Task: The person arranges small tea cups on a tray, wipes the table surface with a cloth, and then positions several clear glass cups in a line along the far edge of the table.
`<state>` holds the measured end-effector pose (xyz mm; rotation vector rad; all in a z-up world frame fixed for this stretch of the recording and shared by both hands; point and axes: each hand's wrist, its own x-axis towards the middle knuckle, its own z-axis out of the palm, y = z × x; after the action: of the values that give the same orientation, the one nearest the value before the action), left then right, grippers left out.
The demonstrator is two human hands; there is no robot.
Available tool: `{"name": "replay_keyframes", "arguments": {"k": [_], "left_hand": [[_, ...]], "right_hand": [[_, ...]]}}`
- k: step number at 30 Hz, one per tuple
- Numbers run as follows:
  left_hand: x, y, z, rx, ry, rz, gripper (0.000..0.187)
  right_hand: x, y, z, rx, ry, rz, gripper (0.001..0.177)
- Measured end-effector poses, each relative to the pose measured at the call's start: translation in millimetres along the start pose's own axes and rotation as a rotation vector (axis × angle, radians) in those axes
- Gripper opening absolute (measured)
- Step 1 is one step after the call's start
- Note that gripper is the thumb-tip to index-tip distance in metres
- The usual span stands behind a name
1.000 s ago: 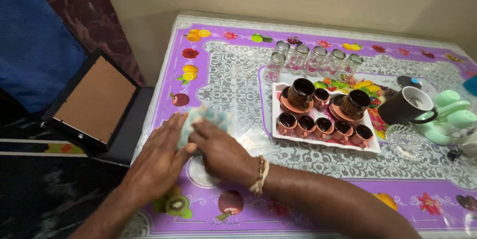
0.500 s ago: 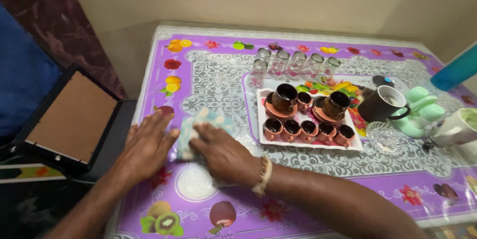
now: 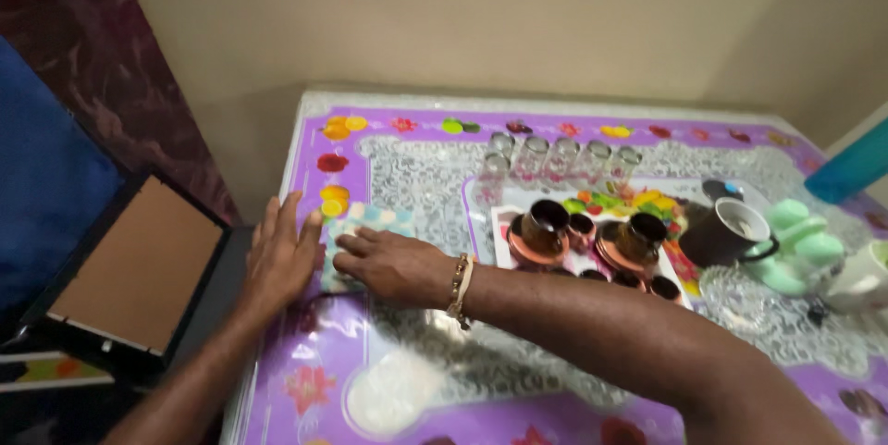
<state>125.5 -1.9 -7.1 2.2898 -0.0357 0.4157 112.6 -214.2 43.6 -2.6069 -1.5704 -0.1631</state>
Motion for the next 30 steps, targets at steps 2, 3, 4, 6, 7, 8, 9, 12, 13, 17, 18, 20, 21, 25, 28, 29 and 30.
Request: {"name": "replay_keyframes", "arguments": {"k": [2,3,4,6,7,8,9,12,13,17,18,20,21,25,28,29,30], "left_hand": [[-4,1,0,-0.019,0.033,-0.002,0.066],[-10,5,0,0.002,0.036,0.003,0.065],[-15,9,-1,0.023,0.039,0.009,0.065],[-17,15,-8,0.014,0.015,0.012,0.063],[-19,17,-11,0.013,-0.001,0.006,0.062],[-21,19,-13,0.017,-0.006,0.008,0.062],[-22,21,-14,0.025,-0.013,0.016,0.061],[-23,24,-12,0.096,-0.072,-0.027,0.063],[-25,24,-9,0.127,-0.098,-0.058,0.065],[-19,29,5,0.467,-0.014,0.24,0.07],[-11,32,6,0.533,-0.097,0.274,0.077],[1,41,8,0.563,-0.217,0.283,0.082],[6,49,9,0.533,-0.247,0.27,0.081],[49,68,3,0.54,-0.421,0.142,0.062],[95,65,7,0.315,-0.151,0.184,0.058],[113,62,14,0.326,-0.105,0.145,0.058],[127,58,23,0.338,-0.058,0.106,0.059]], "right_hand": [[9,18,-10,0.036,-0.035,0.01,0.028],[14,30,-14,0.058,-0.053,0.018,0.03],[20,42,-16,0.044,0.014,0.011,0.032],[37,64,-19,0.024,0.15,-0.008,0.039],[46,76,-19,0.042,0.068,0.111,0.037],[56,89,-21,0.058,-0.016,0.229,0.035],[65,100,-20,0.076,-0.097,0.35,0.034],[89,126,-7,-0.004,0.003,0.402,0.031],[94,130,-2,-0.044,0.009,0.372,0.037],[98,112,6,-0.177,-0.155,0.202,0.046],[95,106,2,-0.077,-0.185,0.163,0.049],[86,101,0,0.022,-0.189,0.071,0.049],[86,104,0,0.018,-0.15,0.018,0.047],[92,148,-8,0.107,-0.145,-0.082,0.046],[113,216,-28,0.08,-0.158,0.127,0.052],[118,239,-37,0.062,-0.2,0.276,0.064],[120,256,-42,0.027,-0.146,0.362,0.057]]}}
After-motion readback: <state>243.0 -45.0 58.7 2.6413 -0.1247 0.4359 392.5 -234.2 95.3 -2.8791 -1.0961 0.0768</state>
